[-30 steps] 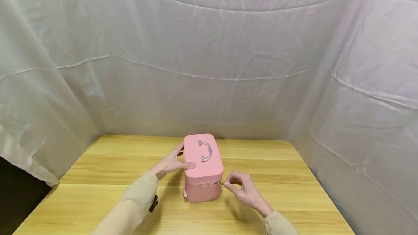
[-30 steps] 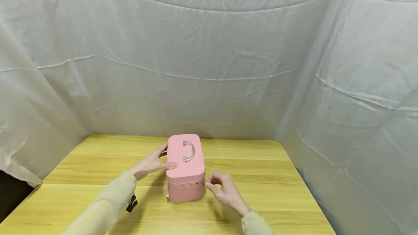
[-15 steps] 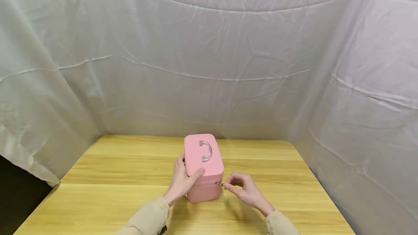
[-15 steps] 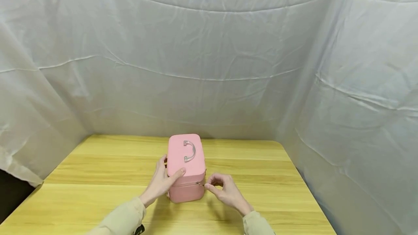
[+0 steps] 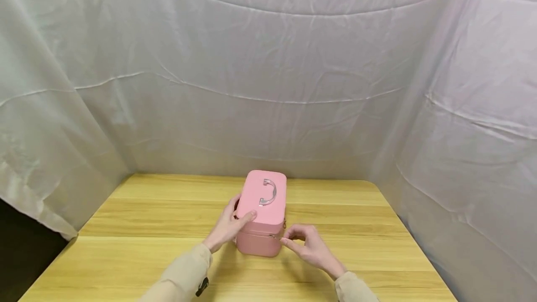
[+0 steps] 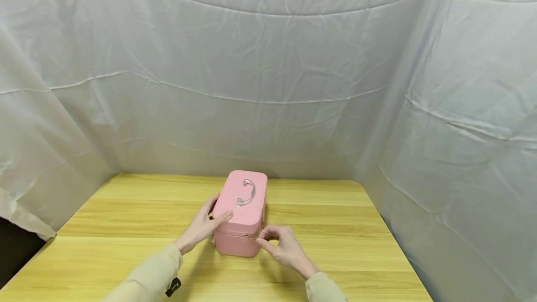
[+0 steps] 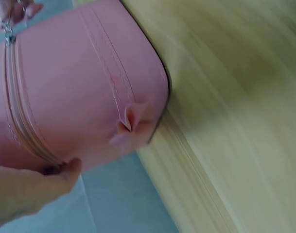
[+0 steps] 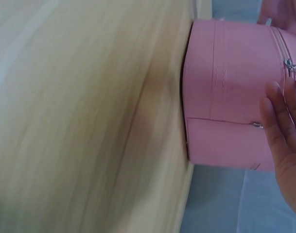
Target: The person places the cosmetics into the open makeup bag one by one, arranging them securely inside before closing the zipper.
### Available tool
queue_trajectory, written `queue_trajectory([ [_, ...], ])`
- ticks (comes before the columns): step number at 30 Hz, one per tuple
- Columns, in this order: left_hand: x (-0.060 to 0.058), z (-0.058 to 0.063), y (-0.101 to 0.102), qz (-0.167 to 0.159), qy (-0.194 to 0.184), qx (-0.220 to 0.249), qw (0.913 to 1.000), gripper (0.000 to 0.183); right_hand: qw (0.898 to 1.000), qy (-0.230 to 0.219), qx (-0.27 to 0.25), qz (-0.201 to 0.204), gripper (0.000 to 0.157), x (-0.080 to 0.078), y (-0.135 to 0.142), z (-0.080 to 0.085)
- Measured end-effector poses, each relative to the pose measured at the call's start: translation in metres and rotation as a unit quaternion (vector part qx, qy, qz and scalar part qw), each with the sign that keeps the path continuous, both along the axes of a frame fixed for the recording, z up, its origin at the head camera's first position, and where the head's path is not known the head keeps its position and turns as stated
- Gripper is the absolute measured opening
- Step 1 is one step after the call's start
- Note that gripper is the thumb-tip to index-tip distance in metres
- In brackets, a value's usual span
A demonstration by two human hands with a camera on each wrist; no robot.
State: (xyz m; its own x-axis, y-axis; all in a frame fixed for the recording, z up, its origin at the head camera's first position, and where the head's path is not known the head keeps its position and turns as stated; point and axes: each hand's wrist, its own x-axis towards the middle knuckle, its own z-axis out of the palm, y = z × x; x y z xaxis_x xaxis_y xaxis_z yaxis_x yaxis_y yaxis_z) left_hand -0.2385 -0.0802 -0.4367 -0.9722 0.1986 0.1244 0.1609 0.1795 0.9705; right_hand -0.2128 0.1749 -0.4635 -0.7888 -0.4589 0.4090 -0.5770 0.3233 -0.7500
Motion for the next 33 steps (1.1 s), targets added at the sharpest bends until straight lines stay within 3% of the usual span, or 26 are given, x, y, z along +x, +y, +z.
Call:
queue_trajectory([
  [11, -0.01, 0.003, -0.01, -0.02, -0.01, -0.029, 0.9993, 0.081, 1.0, -0.011, 0.001, -0.002, 0.01, 0.004, -0.007, -0.003],
  [24, -0.022, 0.004, -0.017, -0.071, -0.018, -0.014, 0.9972, 0.08, 0.998, -0.058, -0.005, -0.005, 0.011, 0.005, 0.0, -0.001],
  [33, -0.029, 0.005, -0.021, -0.105, -0.026, -0.022, 0.9939, 0.079, 0.999, -0.038, -0.013, -0.01, 0.009, 0.001, 0.008, 0.0],
])
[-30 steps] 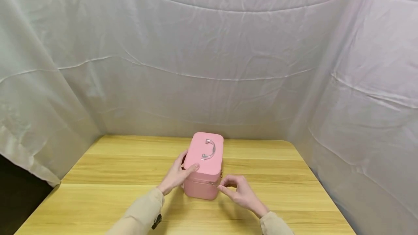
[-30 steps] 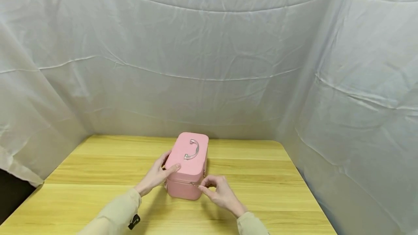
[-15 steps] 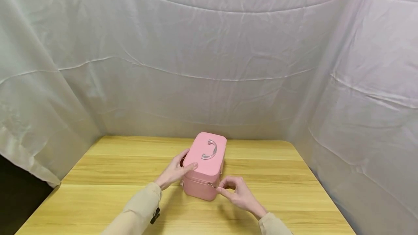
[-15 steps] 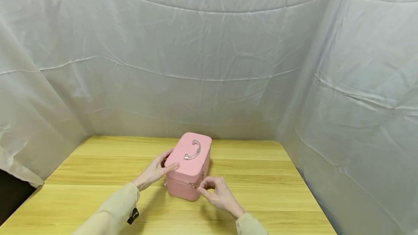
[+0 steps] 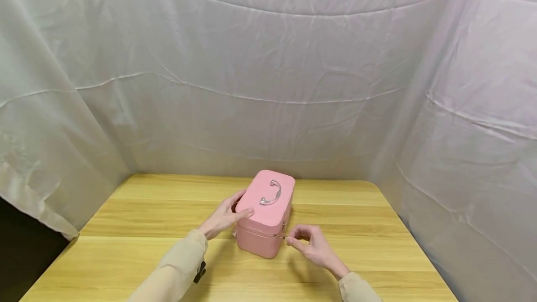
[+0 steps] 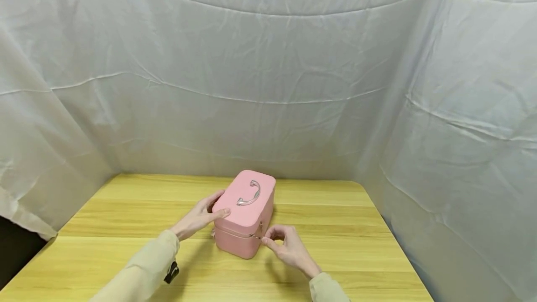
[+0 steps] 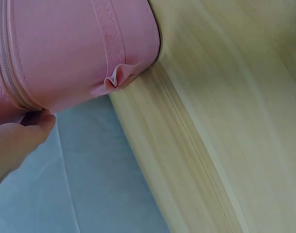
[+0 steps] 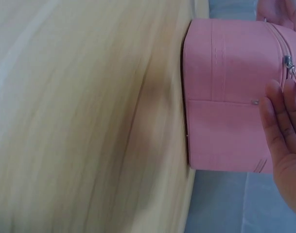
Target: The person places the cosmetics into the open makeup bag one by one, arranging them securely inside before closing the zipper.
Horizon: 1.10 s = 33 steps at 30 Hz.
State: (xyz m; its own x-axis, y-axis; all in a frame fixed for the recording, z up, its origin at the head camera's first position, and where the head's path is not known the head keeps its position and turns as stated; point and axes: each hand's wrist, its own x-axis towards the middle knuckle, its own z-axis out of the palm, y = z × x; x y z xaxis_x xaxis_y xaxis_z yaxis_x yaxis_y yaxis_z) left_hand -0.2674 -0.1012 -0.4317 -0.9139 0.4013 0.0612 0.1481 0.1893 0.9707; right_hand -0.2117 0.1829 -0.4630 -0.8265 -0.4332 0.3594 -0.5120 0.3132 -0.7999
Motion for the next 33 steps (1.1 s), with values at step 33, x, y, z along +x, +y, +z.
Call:
queue_trajectory([
  [33, -0.014, 0.001, -0.008, -0.073, 0.003, 0.002, 0.9973, 0.076, 0.99, 0.024, -0.019, -0.138, 0.01, -0.012, 0.005, -0.004],
])
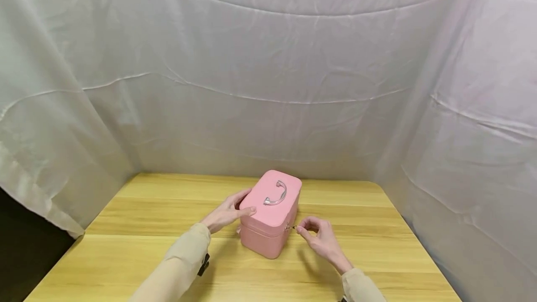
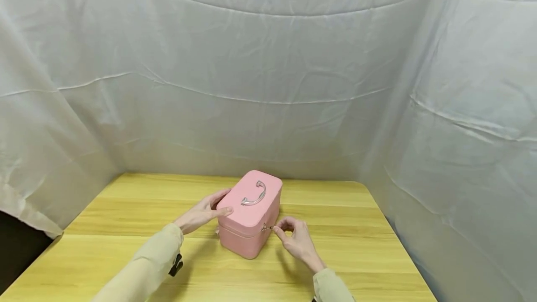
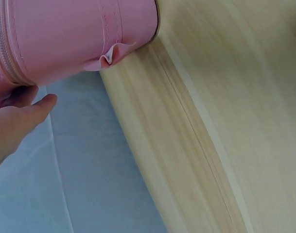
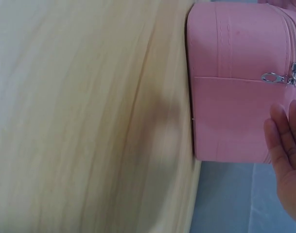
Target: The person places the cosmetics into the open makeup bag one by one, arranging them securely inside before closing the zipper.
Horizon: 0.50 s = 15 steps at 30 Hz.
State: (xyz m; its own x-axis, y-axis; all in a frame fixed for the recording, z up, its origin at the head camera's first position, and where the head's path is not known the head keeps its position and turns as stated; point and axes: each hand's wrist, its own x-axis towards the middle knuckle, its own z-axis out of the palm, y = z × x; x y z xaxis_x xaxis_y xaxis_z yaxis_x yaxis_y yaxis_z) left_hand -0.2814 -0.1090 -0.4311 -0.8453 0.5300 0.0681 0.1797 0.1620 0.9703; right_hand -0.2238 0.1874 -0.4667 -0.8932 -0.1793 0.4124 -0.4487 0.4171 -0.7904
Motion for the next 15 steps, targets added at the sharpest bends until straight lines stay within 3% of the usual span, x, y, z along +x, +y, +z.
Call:
queue_trajectory([
  [7, -0.0013, 0.0004, -0.0006, -0.001, -0.003, -0.005, 1.0, 0.077, 1.0, -0.021, 0.002, 0.005, 0.01, -0.0011, 0.0022, 0.0],
  [15, 0.0016, -0.0013, 0.002, 0.021, -0.008, -0.011, 0.9997, 0.079, 0.999, -0.013, -0.005, 0.046, 0.007, 0.0, 0.0084, -0.0019],
])
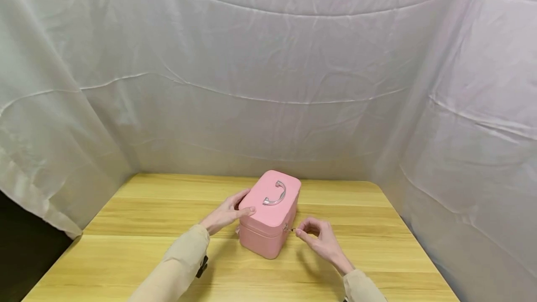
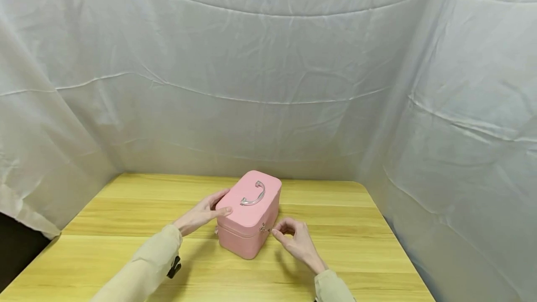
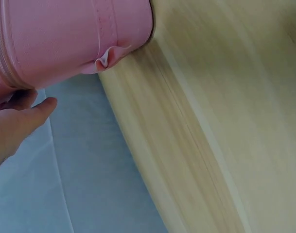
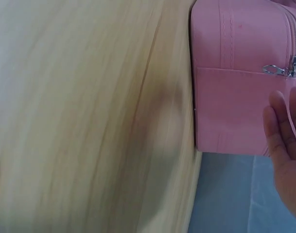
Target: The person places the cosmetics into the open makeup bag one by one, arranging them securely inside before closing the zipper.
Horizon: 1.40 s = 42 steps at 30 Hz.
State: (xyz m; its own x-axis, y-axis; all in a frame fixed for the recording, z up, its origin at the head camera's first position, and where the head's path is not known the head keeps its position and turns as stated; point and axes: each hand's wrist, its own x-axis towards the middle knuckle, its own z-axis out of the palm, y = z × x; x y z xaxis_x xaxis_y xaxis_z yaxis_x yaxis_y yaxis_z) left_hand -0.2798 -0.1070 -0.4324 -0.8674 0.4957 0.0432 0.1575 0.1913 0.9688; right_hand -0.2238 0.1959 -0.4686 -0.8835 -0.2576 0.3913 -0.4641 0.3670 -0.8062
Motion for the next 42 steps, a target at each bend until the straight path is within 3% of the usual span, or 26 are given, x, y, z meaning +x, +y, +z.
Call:
queue_trajectory([
  [6, 0.007, -0.007, 0.001, 0.05, 0.021, -0.007, 0.9985, 0.078, 1.0, 0.005, -0.027, 0.006, 0.01, 0.001, 0.004, 0.0],
  [12, 0.013, -0.006, -0.006, 0.095, 0.055, 0.007, 0.9939, 0.066, 0.998, 0.006, -0.038, -0.049, 0.009, 0.001, 0.005, 0.002],
  [20, 0.022, -0.003, -0.01, 0.129, 0.09, -0.039, 0.9867, 0.051, 0.994, -0.011, -0.026, -0.101, 0.021, 0.007, -0.01, 0.009],
  [27, 0.027, -0.002, -0.009, 0.144, 0.118, -0.062, 0.9806, 0.039, 0.995, -0.035, 0.002, -0.098, 0.04, 0.014, -0.032, 0.017],
  [42, 0.03, -0.006, -0.004, 0.155, 0.135, -0.072, 0.976, 0.039, 0.992, -0.077, -0.01, -0.102, 0.055, 0.022, -0.047, 0.022],
])
